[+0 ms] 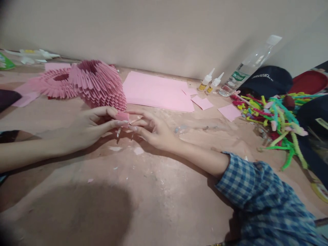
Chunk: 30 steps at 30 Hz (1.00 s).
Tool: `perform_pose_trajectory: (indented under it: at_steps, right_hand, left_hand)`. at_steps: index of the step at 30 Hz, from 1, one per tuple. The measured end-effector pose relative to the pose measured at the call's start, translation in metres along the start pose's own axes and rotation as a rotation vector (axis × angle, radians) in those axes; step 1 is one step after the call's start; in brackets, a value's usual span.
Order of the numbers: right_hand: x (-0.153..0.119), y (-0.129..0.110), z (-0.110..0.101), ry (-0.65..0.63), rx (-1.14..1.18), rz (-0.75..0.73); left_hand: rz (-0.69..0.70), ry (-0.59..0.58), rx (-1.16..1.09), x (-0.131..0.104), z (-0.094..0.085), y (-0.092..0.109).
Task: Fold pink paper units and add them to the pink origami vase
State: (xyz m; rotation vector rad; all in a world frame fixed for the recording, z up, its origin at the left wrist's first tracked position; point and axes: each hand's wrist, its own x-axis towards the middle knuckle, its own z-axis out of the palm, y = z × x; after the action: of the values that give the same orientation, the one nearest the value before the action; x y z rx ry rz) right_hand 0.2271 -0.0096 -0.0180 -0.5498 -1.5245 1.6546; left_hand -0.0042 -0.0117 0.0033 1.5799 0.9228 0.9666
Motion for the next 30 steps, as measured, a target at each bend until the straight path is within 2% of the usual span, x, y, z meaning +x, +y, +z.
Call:
perform_pose_trajectory:
  at_steps: [7, 10, 17, 21, 25, 30]
  right_hand:
    - [0.001, 0.011, -0.005, 0.014, 0.006, 0.019]
    - [0.000, 0.014, -0.004, 0.016, 0.032, 0.007]
    - [-0.003, 0.011, -0.004, 0.037, -0.058, 0.025]
    - [0.001, 0.008, -0.007, 0.005, -0.253, 0.043]
    - [0.002, 0.002, -0.004, 0.038, -0.447, 0.008]
    - [0.001, -0.004, 0.000, 0.023, -0.489, 0.001]
  left_hand:
    - [-0.008, 0.060, -0.062, 0.004, 0.005, 0.007]
    - [0.022, 0.039, -0.108, 0.004, 0.004, 0.004]
    - [-0.046, -0.007, -0.089, 0.002, 0.002, 0.002]
    - [-0.072, -0.010, -0.087, 0.002, 0.004, 0.007]
    - [-0.095, -0.039, -0.079, 0.002, 0.005, 0.006]
    - [-0.057, -0.065, -0.087, 0.003, 0.004, 0.003]
